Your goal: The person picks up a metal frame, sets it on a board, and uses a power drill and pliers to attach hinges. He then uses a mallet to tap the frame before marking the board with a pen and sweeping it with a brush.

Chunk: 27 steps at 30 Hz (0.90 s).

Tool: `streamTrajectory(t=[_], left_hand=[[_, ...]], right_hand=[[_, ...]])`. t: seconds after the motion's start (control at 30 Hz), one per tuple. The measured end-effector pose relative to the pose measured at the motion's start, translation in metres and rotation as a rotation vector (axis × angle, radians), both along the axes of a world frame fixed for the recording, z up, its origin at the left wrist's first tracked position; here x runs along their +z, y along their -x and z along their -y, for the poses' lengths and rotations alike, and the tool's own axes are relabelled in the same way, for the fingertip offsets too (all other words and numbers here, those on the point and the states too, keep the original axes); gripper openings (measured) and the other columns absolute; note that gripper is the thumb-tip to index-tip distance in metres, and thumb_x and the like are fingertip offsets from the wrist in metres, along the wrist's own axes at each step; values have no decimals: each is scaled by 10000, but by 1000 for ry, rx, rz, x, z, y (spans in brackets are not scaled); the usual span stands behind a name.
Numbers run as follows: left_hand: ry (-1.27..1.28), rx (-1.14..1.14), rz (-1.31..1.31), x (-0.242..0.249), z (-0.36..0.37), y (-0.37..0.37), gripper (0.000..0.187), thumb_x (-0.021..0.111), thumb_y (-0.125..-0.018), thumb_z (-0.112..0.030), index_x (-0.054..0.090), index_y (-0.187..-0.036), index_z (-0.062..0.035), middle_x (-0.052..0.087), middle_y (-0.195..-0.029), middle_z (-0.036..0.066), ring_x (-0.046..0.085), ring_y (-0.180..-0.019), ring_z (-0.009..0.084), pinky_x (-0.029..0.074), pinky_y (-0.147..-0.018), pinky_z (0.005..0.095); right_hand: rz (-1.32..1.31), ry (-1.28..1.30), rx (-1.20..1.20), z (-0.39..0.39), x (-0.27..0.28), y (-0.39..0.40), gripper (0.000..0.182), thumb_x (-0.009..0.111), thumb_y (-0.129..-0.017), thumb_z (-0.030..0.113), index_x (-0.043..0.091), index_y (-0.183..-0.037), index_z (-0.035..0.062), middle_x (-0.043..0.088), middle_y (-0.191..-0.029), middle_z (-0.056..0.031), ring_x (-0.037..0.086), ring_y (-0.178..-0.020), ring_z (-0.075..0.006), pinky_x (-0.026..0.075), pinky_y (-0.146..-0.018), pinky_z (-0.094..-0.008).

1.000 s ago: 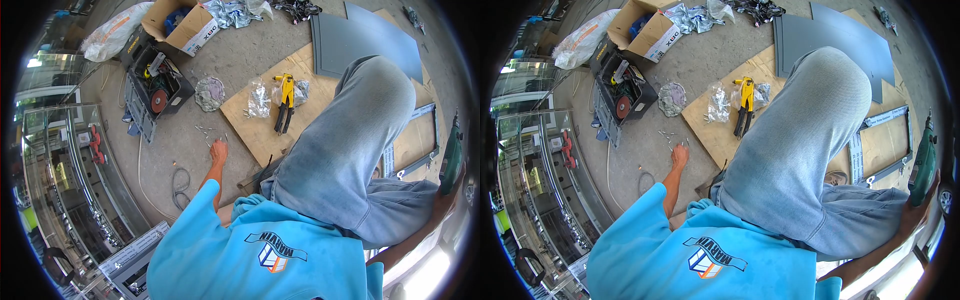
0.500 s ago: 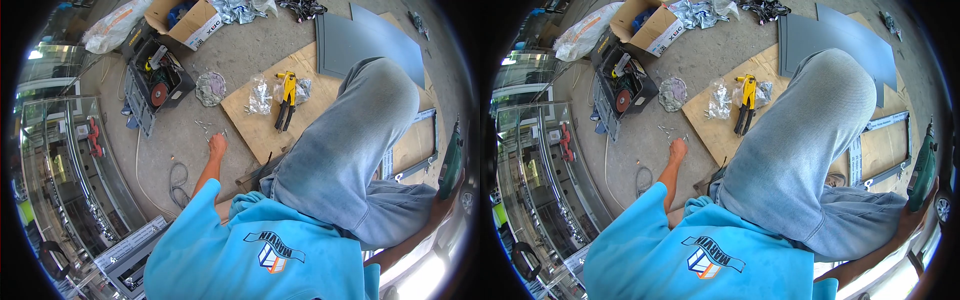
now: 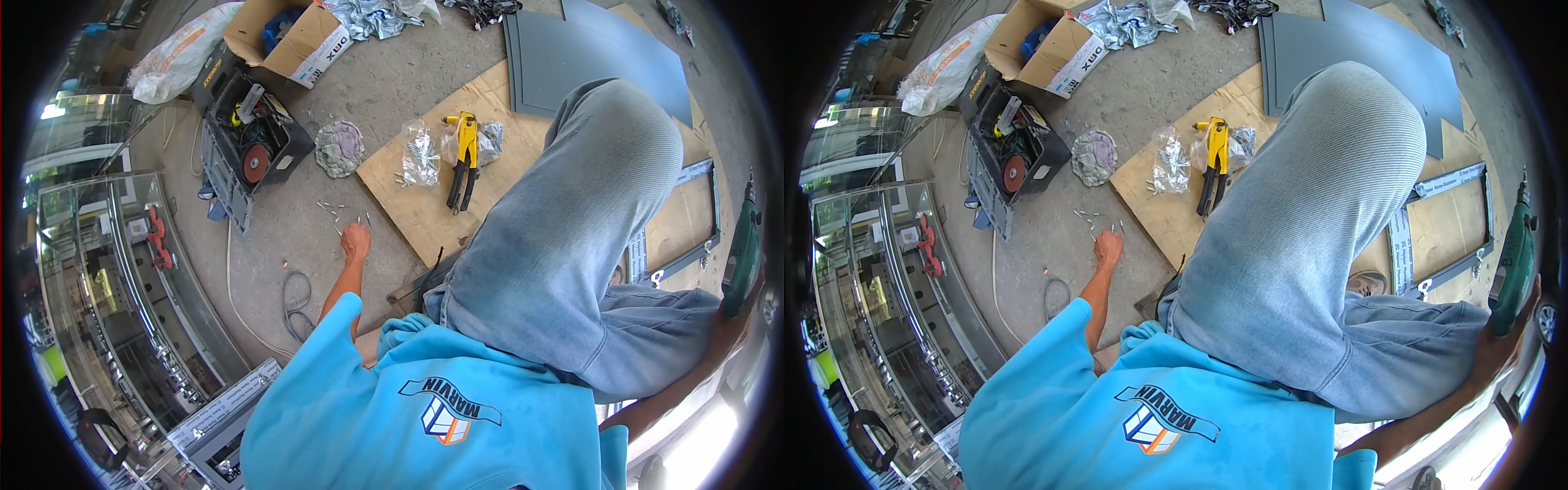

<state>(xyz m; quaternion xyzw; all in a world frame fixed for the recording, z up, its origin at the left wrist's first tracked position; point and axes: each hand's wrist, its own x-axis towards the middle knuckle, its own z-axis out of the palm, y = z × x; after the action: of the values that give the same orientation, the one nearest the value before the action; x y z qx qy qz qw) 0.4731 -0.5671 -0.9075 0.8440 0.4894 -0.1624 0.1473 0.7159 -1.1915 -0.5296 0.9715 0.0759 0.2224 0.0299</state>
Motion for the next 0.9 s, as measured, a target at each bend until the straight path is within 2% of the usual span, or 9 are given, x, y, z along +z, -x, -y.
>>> streamTrajectory(t=[0.1,0.2,0.37,0.43,0.57,0.63,0.67,0.73,0.9], left_hand=[[-2,-18,41,-6,0,5,325,500,-797,-244,641,-861,41,621,-851,276,607,-828,432,481,-727,484],[-66,88,172,-3,8,-8,319,481,-811,-257,630,-861,22,612,-846,282,600,-812,433,469,-708,490],[126,126,430,-10,24,-54,296,448,-826,-255,617,-848,-12,606,-842,270,586,-807,439,450,-701,500],[161,-84,413,8,39,-77,291,464,-848,-240,606,-906,7,614,-870,252,582,-833,432,446,-724,490],[189,-75,578,21,57,-90,295,498,-866,-233,591,-981,22,609,-948,241,572,-898,406,439,-779,455],[-53,39,711,9,53,-76,303,553,-855,-216,578,-1024,35,593,-1012,226,560,-943,372,430,-823,419],[-53,38,707,4,49,-65,303,553,-855,-216,578,-1024,35,593,-1012,226,560,-943,372,430,-823,419],[-183,348,620,-4,40,-37,287,588,-833,-214,601,-998,21,583,-1014,204,560,-935,352,429,-828,404],[-232,310,342,-8,44,-10,239,628,-798,-192,629,-930,7,581,-932,175,566,-903,328,452,-760,420]], right_hand=[[7,11,20,-3,3,1,747,508,-726,8,265,-1400,217,442,-1348,-73,529,-1108,-328,475,-839,-374],[10,17,37,-6,4,1,750,513,-727,16,261,-1401,227,438,-1350,-78,528,-1109,-328,473,-835,-379],[4,14,67,-15,5,-3,755,521,-729,30,254,-1402,244,432,-1353,-85,526,-1109,-328,469,-827,-387],[10,-2,98,-22,7,-5,809,553,-714,10,239,-1405,288,444,-1341,-97,549,-1071,-334,467,-796,-407],[-19,-18,8,-18,6,-2,806,534,-704,-15,251,-1403,270,413,-1371,-73,536,-1097,-328,471,-812,-389],[-18,-25,22,-15,5,-1,799,539,-711,-11,249,-1405,256,421,-1364,-76,535,-1096,-333,468,-822,-390],[-22,-25,21,-15,4,-1,799,539,-711,-11,249,-1405,256,421,-1364,-76,535,-1096,-333,468,-822,-390],[-1,-8,80,-16,4,-3,719,488,-735,36,268,-1398,208,431,-1355,-79,523,-1126,-312,470,-847,-364],[3,41,51,-3,-1,-5,708,470,-740,15,273,-1396,192,428,-1358,-81,515,-1136,-310,466,-861,-368]])
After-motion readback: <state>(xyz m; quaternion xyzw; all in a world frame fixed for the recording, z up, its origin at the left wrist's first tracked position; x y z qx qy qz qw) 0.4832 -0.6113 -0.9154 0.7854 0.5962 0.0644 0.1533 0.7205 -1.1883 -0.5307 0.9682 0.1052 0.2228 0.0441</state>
